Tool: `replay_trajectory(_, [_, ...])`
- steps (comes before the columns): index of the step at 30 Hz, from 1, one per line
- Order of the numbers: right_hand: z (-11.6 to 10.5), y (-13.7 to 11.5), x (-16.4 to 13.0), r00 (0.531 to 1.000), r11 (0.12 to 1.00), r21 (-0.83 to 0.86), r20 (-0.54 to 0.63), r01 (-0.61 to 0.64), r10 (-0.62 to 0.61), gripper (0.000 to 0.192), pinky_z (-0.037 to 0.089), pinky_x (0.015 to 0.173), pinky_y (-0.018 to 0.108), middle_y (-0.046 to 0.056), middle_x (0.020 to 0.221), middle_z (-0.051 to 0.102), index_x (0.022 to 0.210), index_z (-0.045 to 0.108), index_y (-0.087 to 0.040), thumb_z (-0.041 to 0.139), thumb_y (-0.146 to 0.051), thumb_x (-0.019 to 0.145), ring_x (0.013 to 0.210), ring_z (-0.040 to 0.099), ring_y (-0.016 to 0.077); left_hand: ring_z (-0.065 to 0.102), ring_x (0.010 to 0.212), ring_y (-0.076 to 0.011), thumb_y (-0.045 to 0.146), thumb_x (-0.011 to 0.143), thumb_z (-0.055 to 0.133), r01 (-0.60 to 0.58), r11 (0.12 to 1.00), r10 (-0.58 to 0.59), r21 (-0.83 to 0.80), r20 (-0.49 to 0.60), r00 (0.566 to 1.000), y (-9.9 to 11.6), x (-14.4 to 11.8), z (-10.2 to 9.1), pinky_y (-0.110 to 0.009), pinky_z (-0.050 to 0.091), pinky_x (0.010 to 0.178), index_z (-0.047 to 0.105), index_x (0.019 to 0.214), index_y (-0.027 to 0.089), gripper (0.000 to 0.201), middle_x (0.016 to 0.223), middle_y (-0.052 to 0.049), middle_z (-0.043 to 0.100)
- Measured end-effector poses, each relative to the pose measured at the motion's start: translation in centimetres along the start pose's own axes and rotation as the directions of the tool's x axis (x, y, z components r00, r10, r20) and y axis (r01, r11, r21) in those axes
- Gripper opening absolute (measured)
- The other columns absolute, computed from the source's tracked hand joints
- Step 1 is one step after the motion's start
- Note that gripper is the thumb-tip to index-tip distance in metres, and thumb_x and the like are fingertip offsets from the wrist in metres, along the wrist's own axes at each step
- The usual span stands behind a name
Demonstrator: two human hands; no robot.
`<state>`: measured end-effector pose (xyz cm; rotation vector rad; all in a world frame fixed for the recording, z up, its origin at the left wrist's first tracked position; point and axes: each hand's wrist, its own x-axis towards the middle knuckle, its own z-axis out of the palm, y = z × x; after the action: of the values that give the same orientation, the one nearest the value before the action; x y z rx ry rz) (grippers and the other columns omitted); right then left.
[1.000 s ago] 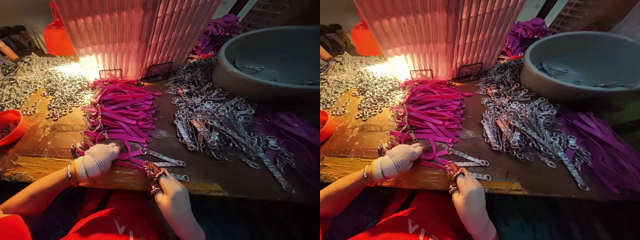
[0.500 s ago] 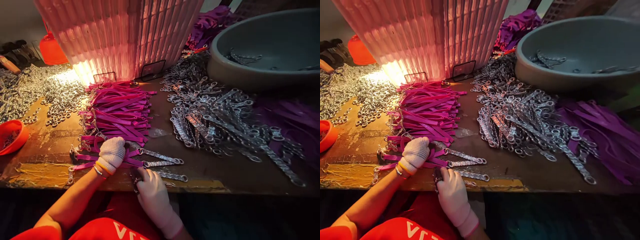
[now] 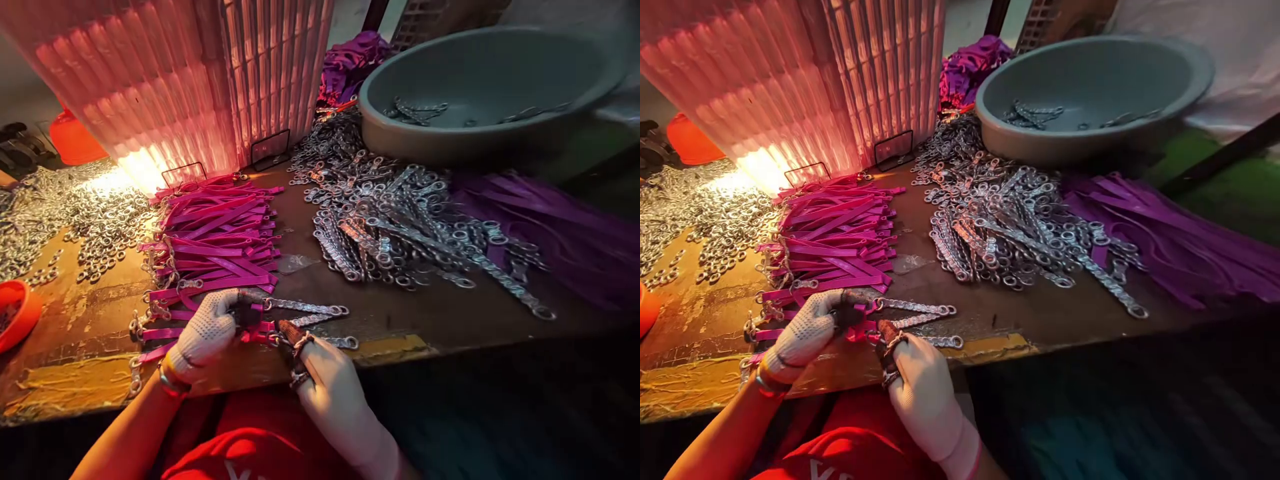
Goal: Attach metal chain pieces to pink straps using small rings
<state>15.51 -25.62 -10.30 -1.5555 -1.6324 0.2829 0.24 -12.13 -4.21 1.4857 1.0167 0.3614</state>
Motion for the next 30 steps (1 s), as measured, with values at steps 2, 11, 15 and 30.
replay_trajectory(2, [-0.7,-0.5,0.7,1.000,0.998,0.059,-0.005,0.025,-0.025,0.052,0.054,0.079,0.034,0.008,0.103,0.069,0.121,0.063,-0.019,0.044,-0.002,0.075,0.093,0.064,0.0226,0.038,0.039,-0.0047,0.041,0.086,0.069,0.135,0.970,-0.119,-0.200,0.091,0.989,0.2,-1.7,0.1,-0.016,0.027,0.037,0.066,0.099,0.016,0.029,0.061,0.004,0.058])
replay_trajectory(11, [-0.2,-2.7,2.2,0.996,0.993,-0.106,0.083,0.052,-0.043,0.026,0.045,0.068,0.030,0.008,0.086,0.067,0.085,0.065,-0.018,0.049,-0.005,0.069,0.077,0.060,0.0206,0.039,0.047,-0.0036,0.044,0.085,0.070,0.182,0.783,-0.138,-0.595,0.120,0.983,-3.3,-4.2,1.7,-0.016,0.033,0.047,0.060,0.089,0.015,0.031,0.066,0.003,0.051])
replay_trajectory(15, [-0.2,-3.4,2.6,0.986,0.922,-0.365,0.143,0.127,-0.079,0.022,0.038,0.063,0.031,0.008,0.082,0.067,0.072,0.063,-0.020,0.051,-0.005,0.059,0.069,0.056,0.0198,0.029,0.042,-0.0044,0.053,0.088,0.063,0.167,0.910,-0.142,-0.380,0.094,0.985,-3.2,-4.6,1.3,-0.017,0.022,0.040,0.055,0.082,0.016,0.038,0.056,0.007,0.040])
replay_trajectory(30, [0.6,-3.7,3.9,0.873,0.893,-0.448,0.451,0.042,0.185,0.026,0.040,0.066,0.028,0.007,0.089,0.073,0.090,0.067,-0.018,0.055,-0.005,0.070,0.076,0.064,0.0199,0.060,0.078,-0.0159,0.035,0.093,0.053,-0.071,0.985,0.063,0.160,0.055,0.997,-5.2,-3.9,-0.2,-0.023,0.046,0.073,0.072,0.092,0.014,0.029,0.085,-0.004,0.071])
